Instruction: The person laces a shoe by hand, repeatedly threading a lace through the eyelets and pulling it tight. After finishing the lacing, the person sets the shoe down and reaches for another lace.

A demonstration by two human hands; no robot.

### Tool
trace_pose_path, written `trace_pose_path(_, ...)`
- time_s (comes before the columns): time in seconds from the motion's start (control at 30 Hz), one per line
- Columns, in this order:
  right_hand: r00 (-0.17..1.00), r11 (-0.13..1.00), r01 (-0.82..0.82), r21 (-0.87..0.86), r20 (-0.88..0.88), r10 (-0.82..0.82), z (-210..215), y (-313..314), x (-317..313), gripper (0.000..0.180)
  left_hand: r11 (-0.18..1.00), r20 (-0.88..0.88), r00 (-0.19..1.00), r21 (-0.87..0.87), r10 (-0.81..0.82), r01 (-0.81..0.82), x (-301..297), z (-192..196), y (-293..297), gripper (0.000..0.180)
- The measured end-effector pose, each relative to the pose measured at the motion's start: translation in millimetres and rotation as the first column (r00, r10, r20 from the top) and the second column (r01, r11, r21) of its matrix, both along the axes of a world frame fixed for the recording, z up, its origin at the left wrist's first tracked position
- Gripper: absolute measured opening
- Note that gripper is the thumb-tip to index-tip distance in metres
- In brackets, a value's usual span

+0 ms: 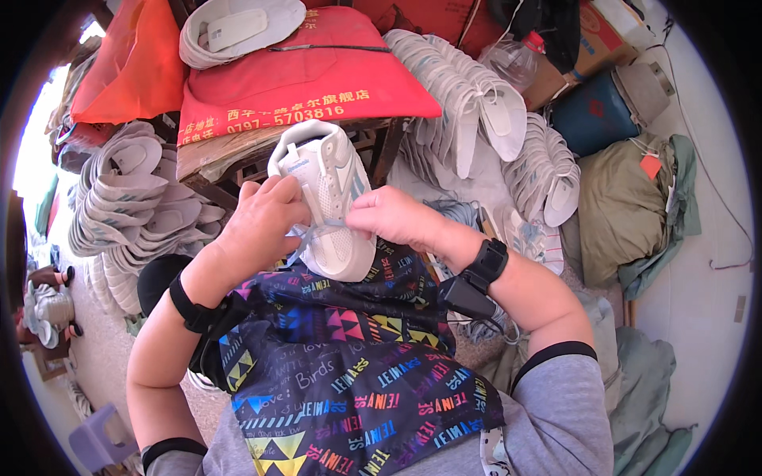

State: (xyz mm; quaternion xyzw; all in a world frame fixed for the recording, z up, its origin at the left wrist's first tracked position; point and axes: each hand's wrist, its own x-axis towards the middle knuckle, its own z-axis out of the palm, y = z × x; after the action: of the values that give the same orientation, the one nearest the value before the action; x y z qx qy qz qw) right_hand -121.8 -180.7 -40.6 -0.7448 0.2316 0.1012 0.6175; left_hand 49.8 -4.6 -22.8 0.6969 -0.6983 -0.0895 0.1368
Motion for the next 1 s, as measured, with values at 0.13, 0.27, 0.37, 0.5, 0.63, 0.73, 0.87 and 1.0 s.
trace_pose_path(0.13,0.995,0.99,0.03,0.14,-0.102,-0.016,8.3,0.1,8.4,0.023,0.997,0.092,0.995,-0.072,0.021,-0.014,-5.7,-8.9,-2.7,0.026)
trace_pose_path(0.27,0.995,0.967,-0.099,-0.234,-0.028,0.095,3.1,-0.5,11.5,0.026,0.994,0.163,0.984,-0.091,0.068,-0.053,-10.1,-12.2,-3.9,0.026)
trace_pose_path(0.37,0.998,0.981,-0.062,-0.186,-0.024,0.059,-3.4,1.2,14.5,0.029,0.99,0.213,0.974,-0.133,0.081,-0.054,-11.6,-13.4,-4.8,0.02)
trace_pose_path(0.5,0.998,0.997,0.008,-0.075,-0.055,-0.012,0.4,7.1,17.3,0.029,0.984,0.249,0.966,-0.177,0.069,-0.025,-10.7,-16.6,-6.2,0.008)
trace_pose_path(0.63,0.991,0.802,-0.107,-0.588,0.0,0.132,12.1,15.2,14.6,0.025,0.996,0.216,0.975,-0.082,0.053,-0.036,-9.1,-13.1,-8.1,0.026)
trace_pose_path(0.73,0.974,0.737,-0.179,-0.652,-0.009,0.228,15.6,10.4,17.2,0.022,0.995,0.154,0.987,-0.086,0.054,-0.041,-6.6,-12.8,-7.6,0.022)
trace_pose_path(0.87,0.951,0.649,-0.23,-0.725,-0.027,0.307,18.5,7.8,17.6,0.023,0.999,0.063,0.998,-0.054,0.006,-0.003,0.1,-8.7,-10.0,0.016)
trace_pose_path(1.0,0.951,0.651,-0.18,-0.737,0.038,0.307,21.5,9.3,19.4,0.021,0.992,-0.064,0.996,0.109,-0.056,0.063,19.5,-7.0,-19.8,0.011)
